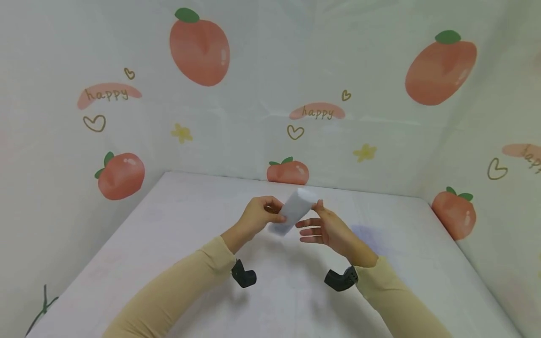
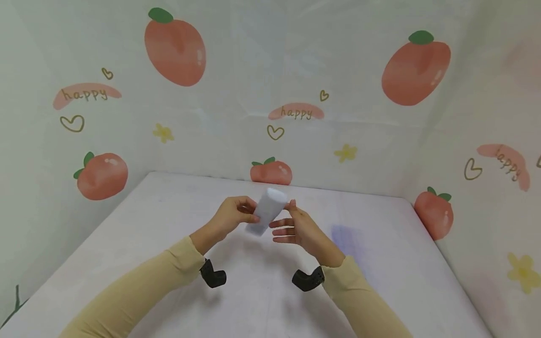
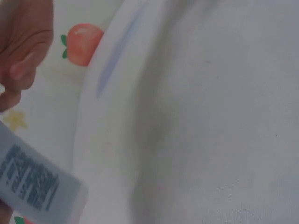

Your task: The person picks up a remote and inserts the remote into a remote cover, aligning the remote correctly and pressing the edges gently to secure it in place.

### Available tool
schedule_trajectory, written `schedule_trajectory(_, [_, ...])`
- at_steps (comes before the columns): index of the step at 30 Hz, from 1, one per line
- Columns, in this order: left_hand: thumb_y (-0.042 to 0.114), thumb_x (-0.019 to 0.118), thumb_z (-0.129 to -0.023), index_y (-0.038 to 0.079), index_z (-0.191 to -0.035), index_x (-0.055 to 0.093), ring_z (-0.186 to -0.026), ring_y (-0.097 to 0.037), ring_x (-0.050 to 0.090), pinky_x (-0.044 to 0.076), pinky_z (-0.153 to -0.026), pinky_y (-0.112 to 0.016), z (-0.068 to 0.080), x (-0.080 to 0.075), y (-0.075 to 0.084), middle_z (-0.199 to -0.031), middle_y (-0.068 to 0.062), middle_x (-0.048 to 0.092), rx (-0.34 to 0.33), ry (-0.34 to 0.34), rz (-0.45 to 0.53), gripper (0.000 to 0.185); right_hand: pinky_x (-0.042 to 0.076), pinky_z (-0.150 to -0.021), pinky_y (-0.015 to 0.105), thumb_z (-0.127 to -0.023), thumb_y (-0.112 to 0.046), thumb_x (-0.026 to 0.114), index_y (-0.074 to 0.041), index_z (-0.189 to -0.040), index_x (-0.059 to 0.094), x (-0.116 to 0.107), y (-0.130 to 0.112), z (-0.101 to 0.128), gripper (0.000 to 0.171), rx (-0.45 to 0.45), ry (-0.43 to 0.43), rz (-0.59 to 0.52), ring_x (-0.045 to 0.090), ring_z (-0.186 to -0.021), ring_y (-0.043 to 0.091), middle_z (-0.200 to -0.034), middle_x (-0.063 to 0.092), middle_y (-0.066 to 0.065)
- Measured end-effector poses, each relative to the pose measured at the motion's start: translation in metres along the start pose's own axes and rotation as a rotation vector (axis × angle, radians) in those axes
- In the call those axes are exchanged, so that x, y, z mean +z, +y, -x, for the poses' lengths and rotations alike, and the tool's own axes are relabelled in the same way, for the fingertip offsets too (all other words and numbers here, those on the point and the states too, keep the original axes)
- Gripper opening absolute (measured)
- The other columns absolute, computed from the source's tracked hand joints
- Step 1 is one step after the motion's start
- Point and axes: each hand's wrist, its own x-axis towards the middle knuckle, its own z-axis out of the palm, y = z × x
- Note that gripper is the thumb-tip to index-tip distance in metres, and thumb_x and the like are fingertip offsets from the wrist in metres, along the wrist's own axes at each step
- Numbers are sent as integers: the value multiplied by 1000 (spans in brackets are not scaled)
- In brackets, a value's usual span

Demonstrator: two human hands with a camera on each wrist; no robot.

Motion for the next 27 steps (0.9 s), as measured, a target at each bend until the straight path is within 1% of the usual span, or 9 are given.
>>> schedule_trajectory(2, [-1, 82, -72, 9, -94, 73, -105, -22, 60, 51, -95, -42, 1, 3, 1, -106, -7, 67, 49, 42, -58, 26, 56, -87, 35, -101, -49, 37, -6, -130, 49, -7, 22, -18, 53, -6, 95, -9, 66, -88, 16, -104, 63, 6])
schedule_trajectory(4, [-1, 82, -71, 12, -95, 74, -111, -24, 55, 48, -98, -43, 4, 8, 2, -112, -8, 61, 95, 91, -122, 28, 58, -76, 29, -102, -39, 45, -8, -115, 57, -10, 38, -28, 36, -45, 176, 0, 66, -83, 14, -101, 63, 4])
schedule_trajectory(6, [-2, 81, -73, 15, -95, 75, -113, -27, 54, 48, -99, -42, 6, 13, 2, -116, -8, 54, 112, 136, -166, 29, 57, -71, 24, -99, -27, 55, -11, -111, 59, -14, 47, -32, 20, -72, 169, 0, 65, -82, 12, -100, 62, 1])
schedule_trajectory(7, [-3, 79, -75, 15, -97, 75, -111, -28, 55, 50, -96, -41, 8, 15, 3, -117, -10, 53, 113, 146, -165, 29, 56, -71, 24, -97, -22, 60, -13, -113, 58, -16, 50, -33, 18, -76, 157, 1, 65, -82, 11, -99, 63, -1])
schedule_trajectory(11, [-5, 67, -85, 10, -104, 71, -103, -30, 62, 57, -83, -35, 11, 21, 3, -118, -13, 56, 109, 107, -57, 25, 57, -78, 31, -92, -9, 66, -16, -136, 40, -13, 53, -34, 52, -81, 194, 2, 66, -86, 14, -98, 67, -3])
schedule_trajectory(15, [-1, 58, -91, 9, -108, 68, -103, -25, 60, 57, -83, -32, 13, 24, 0, -116, -12, 64, 90, 65, 40, 22, 56, -84, 41, -89, -3, 68, -23, -148, 27, -11, 56, -35, 75, -109, 289, 48, 65, -91, 18, -107, 65, 5])
schedule_trajectory(18, [1, 58, -92, 6, -106, 66, -100, -21, 60, 56, -84, -31, 13, 25, -3, -111, -12, 66, 68, 55, 81, 18, 56, -86, 45, -86, -3, 71, -27, -149, 27, -9, 60, -35, 80, -118, 344, 104, 64, -93, 19, -114, 60, 13])
schedule_trajectory(21, [2, 62, -90, 2, -106, 65, -96, -20, 62, 56, -84, -31, 12, 25, -7, -108, -14, 66, 50, 39, 112, 16, 56, -85, 46, -85, -2, 72, -27, -149, 29, -8, 65, -35, 81, -114, 372, 133, 63, -93, 21, -117, 56, 18])
schedule_trajectory(27, [1, 70, -87, 1, -115, 59, -96, -23, 67, 57, -85, -34, 10, 26, -15, -110, -20, 67, 15, 16, 167, 30, 56, -87, 45, -88, -5, 69, -23, -150, 32, -9, 70, -34, 74, -101, 381, 190, 62, -92, 19, -116, 56, 20])
